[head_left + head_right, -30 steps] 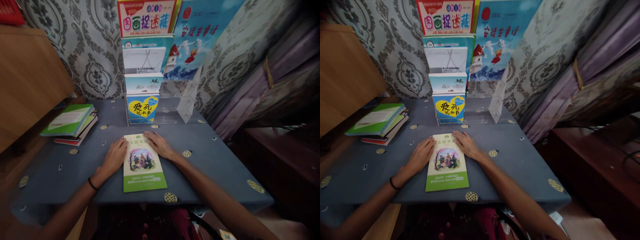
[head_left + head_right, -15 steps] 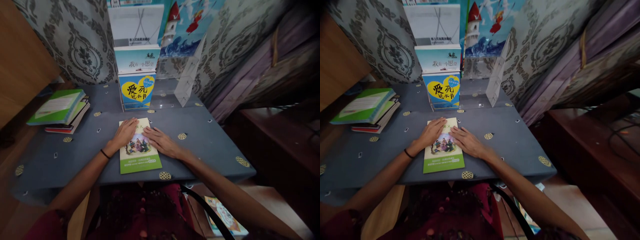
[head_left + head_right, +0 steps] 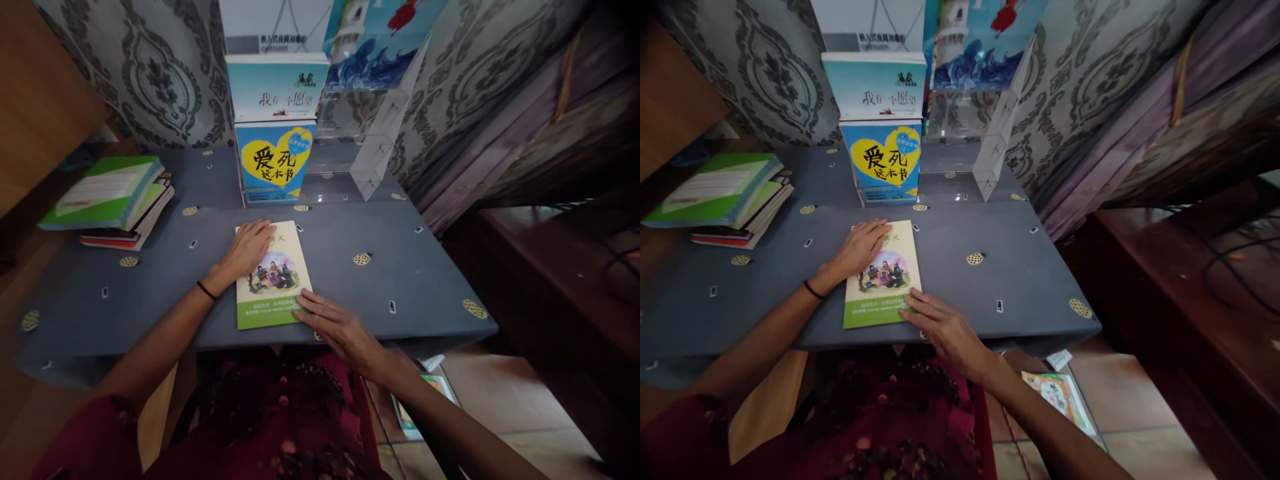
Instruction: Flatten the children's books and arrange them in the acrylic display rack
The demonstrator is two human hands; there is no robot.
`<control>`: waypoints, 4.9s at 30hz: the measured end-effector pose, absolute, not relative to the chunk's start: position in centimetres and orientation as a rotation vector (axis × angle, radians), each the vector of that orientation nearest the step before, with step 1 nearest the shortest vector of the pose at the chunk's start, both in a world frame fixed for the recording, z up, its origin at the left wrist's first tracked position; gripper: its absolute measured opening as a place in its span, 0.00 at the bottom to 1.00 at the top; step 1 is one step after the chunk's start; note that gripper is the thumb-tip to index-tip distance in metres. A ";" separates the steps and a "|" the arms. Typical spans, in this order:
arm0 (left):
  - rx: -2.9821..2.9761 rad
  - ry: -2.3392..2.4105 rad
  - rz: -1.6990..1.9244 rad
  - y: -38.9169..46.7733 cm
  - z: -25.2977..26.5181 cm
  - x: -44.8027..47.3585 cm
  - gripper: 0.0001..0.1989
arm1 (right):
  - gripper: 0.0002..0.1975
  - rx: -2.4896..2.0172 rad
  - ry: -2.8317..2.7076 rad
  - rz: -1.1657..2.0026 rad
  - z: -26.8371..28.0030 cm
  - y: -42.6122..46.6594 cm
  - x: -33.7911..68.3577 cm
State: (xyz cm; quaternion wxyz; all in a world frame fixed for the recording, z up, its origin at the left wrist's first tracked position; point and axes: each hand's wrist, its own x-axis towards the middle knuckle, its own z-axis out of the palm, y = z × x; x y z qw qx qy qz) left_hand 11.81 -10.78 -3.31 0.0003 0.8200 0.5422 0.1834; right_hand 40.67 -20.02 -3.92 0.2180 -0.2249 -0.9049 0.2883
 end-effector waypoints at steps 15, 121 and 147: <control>2.354 2.298 0.206 -15.7 -0.4 10.3 0.18 | 0.31 -0.498 -2.736 0.556 -1.6 -19.3 35.5; 2.614 1.989 0.128 -22.8 -0.4 9.0 0.28 | 0.19 -0.671 -2.009 1.449 -2.4 -7.4 32.3; 1.956 2.260 0.547 -20.8 -2.7 4.3 0.33 | 0.23 -0.482 -2.788 0.318 -3.6 -6.2 24.2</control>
